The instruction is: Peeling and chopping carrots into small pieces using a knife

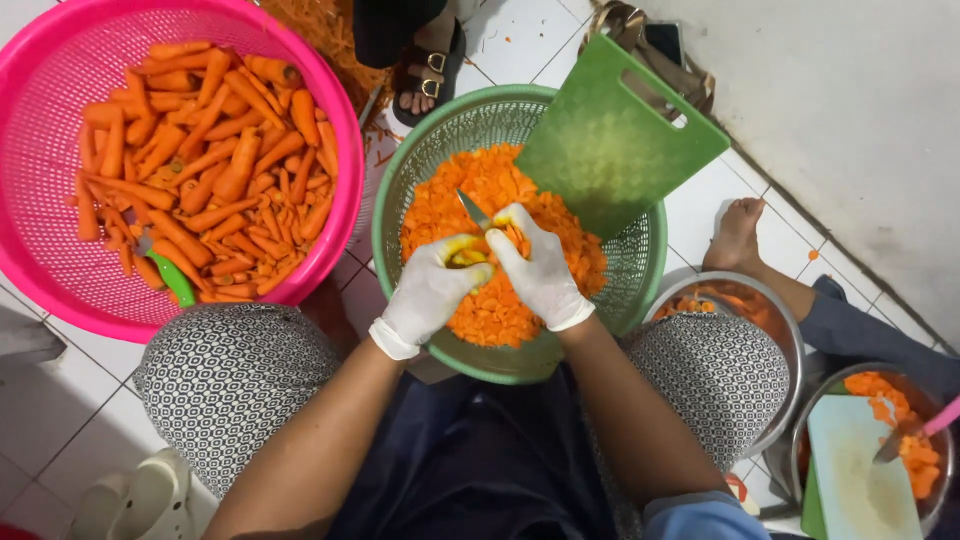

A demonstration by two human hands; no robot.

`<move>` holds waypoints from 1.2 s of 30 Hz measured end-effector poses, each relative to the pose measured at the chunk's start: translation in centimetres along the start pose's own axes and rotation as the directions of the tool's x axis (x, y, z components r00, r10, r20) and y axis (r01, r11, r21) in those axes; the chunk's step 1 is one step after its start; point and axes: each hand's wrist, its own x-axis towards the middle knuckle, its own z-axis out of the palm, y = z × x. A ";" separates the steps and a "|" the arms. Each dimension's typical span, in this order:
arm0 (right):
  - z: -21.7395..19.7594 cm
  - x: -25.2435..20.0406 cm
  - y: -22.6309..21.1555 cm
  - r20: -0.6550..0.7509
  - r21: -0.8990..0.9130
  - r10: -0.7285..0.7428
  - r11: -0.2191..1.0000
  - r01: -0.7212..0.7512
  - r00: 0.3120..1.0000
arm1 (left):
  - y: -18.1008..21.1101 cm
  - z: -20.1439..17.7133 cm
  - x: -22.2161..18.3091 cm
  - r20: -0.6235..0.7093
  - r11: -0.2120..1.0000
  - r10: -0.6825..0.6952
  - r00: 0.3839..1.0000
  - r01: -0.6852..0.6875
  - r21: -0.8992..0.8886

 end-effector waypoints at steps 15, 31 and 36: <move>-0.4 -1.5 -2.7 0.136 0.060 -0.036 0.998 0.029 0.990 | 3.7 0.3 -0.4 -0.204 0.997 0.032 0.978 -0.016 0.082; 1.3 1.5 3.3 -0.062 0.243 0.147 0.962 -0.128 0.987 | -2.2 1.9 0.9 -0.173 0.954 0.034 0.984 0.019 0.299; 0.8 -0.4 -0.4 0.025 0.131 0.139 0.981 -0.141 0.990 | -0.3 1.3 0.7 -0.229 0.937 0.018 0.973 0.063 0.343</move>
